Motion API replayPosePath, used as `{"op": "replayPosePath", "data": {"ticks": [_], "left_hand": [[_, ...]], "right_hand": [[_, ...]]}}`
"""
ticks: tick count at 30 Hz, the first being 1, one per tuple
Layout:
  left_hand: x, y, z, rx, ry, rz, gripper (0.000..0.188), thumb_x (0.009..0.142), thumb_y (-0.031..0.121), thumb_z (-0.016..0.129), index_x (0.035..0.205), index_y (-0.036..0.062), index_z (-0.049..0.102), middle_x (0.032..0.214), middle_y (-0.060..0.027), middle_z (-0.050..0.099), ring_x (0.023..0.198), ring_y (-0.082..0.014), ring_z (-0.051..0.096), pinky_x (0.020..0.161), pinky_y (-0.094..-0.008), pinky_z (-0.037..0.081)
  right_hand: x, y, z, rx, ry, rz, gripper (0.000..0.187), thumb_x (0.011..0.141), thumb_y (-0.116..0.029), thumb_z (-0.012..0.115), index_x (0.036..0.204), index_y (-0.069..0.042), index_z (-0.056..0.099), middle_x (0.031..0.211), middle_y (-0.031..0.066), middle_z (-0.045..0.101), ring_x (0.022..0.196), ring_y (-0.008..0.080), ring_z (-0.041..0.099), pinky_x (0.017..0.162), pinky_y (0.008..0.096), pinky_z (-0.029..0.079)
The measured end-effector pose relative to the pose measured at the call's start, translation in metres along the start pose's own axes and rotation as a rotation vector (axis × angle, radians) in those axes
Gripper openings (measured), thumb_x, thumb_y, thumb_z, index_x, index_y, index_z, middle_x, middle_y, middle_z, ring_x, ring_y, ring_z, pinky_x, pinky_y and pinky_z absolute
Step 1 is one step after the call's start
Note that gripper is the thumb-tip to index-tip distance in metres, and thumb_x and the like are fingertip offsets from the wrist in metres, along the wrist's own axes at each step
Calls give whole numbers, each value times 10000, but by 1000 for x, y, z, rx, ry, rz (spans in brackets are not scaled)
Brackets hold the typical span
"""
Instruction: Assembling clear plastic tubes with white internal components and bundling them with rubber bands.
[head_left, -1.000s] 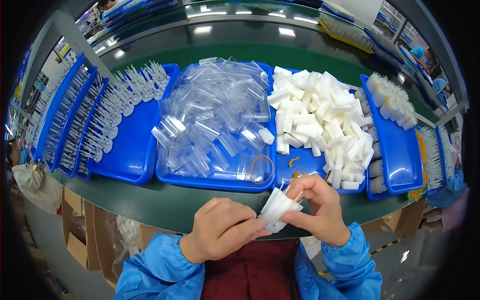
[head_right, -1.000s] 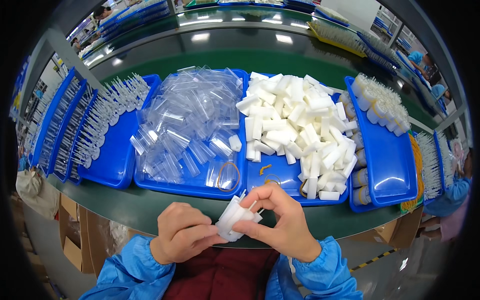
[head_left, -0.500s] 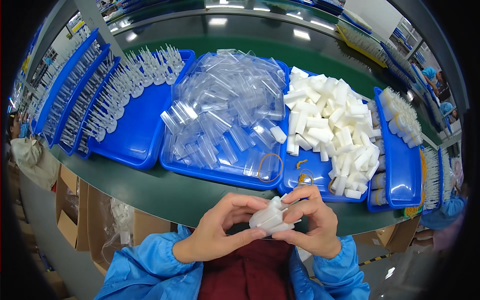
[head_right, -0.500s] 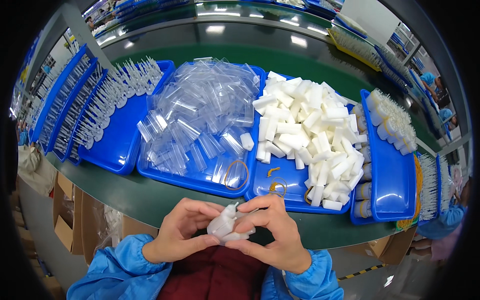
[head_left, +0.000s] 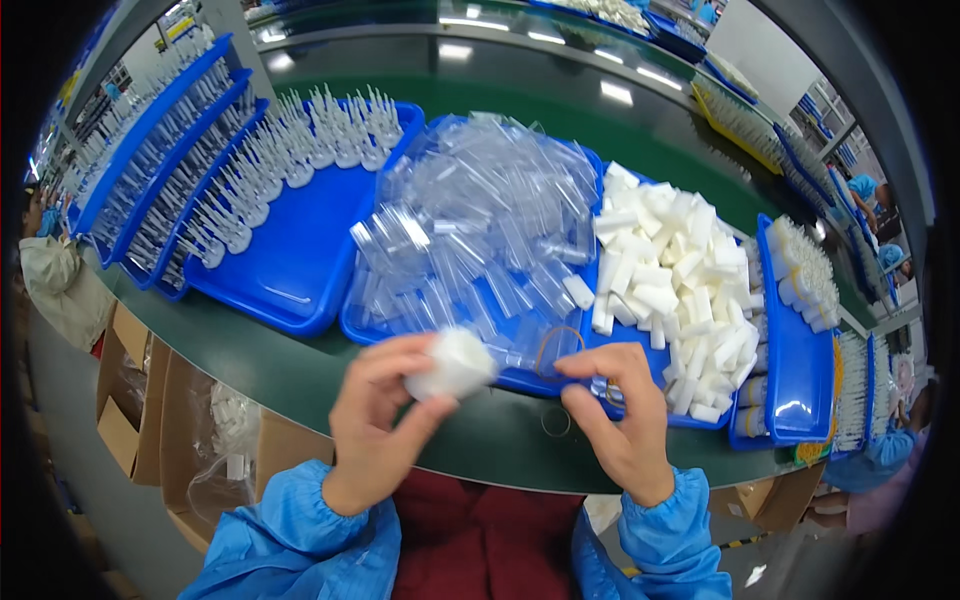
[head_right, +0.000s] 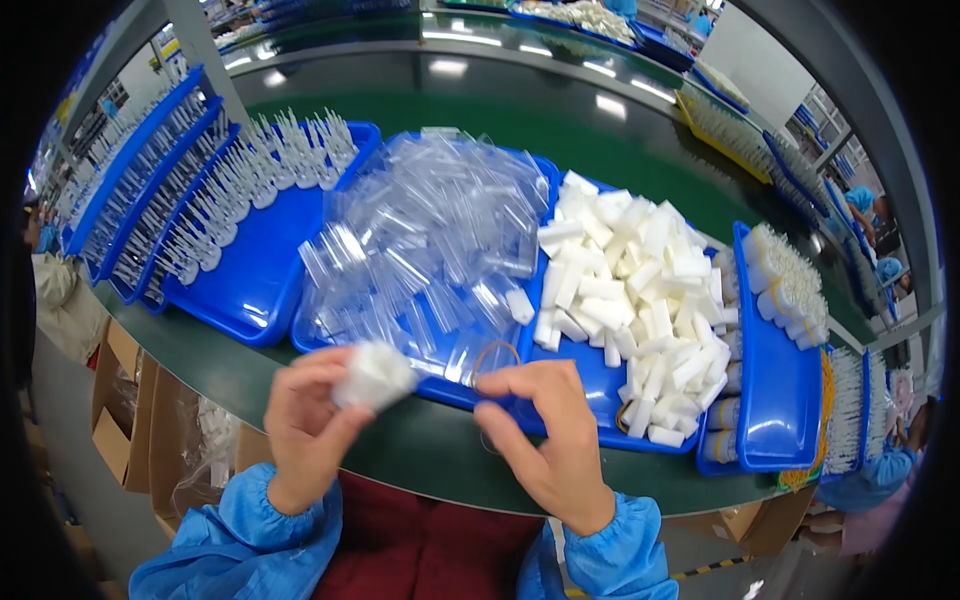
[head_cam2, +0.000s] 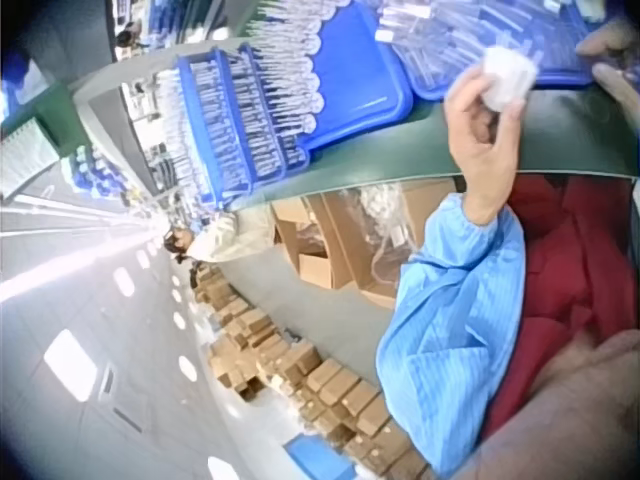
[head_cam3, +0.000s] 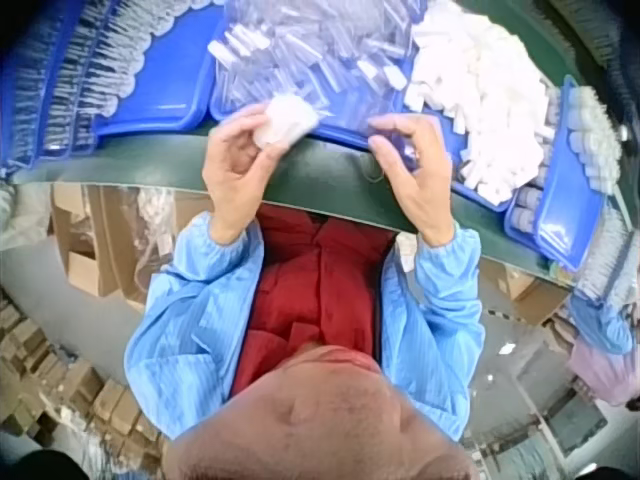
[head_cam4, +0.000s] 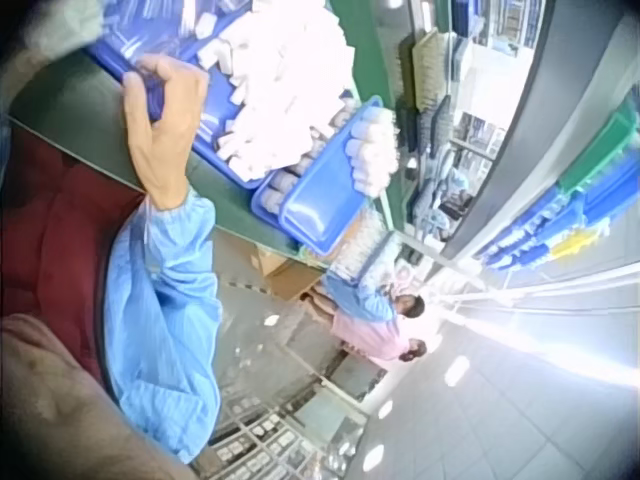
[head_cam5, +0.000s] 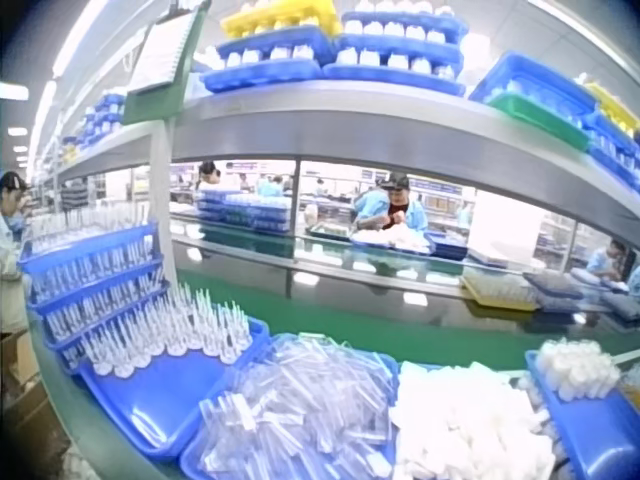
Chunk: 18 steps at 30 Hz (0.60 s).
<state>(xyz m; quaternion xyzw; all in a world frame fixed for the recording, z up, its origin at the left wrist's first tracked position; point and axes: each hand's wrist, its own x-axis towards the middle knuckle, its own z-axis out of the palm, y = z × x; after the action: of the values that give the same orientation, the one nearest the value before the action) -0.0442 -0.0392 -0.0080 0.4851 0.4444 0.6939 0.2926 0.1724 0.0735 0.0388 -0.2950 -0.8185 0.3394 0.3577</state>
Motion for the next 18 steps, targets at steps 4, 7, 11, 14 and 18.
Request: {"op": "replayPosePath", "data": {"ticks": [4, 7, 11, 14, 18], "left_hand": [[23, 10, -10, 82, 123, 138, 421, 876, -151, 672, 1246, -26, 516, 1386, -231, 498, 1252, -300, 582, 988, -394, 565], [28, 12, -6, 60, 120, 136, 385, 879, -141, 679, 1223, -30, 547, 1393, -220, 494, 1243, -277, 585, 981, -362, 565], [23, 5, -6, 25, 126, 57, 383, 883, -141, 674, 1240, -34, 587, 1388, -183, 491, 1226, -261, 594, 976, -357, 577], [16, 9, -7, 40, 129, -4, 369, 885, -128, 682, 1235, -31, 618, 1371, -160, 497, 1219, -257, 600, 963, -351, 588], [9, 17, -1, 48, 71, -35, 352, 887, -110, 692, 1223, -21, 640, 1349, -148, 505, 1211, -264, 608, 951, -349, 597]], "right_hand": [[53, -3, 37, -439, 5, -244, 149, 799, -71, 745, 930, -73, 674, 856, 67, 674, 845, 244, 600, 774, 395, 438], [66, 6, 66, -781, -73, -336, 97, 775, -98, 694, 853, -87, 638, 778, 53, 629, 794, 237, 578, 725, 387, 413], [63, 2, 74, -917, -93, -269, 49, 772, -93, 633, 817, -93, 613, 788, 71, 612, 809, 241, 571, 770, 401, 410], [59, -10, 59, -860, -81, -238, 97, 772, -78, 683, 853, -69, 629, 872, 88, 630, 869, 242, 592, 801, 397, 408], [48, -36, 17, -159, -64, 31, 254, 822, -55, 764, 1045, -21, 647, 999, 99, 646, 969, 223, 634, 854, 355, 446]]}}
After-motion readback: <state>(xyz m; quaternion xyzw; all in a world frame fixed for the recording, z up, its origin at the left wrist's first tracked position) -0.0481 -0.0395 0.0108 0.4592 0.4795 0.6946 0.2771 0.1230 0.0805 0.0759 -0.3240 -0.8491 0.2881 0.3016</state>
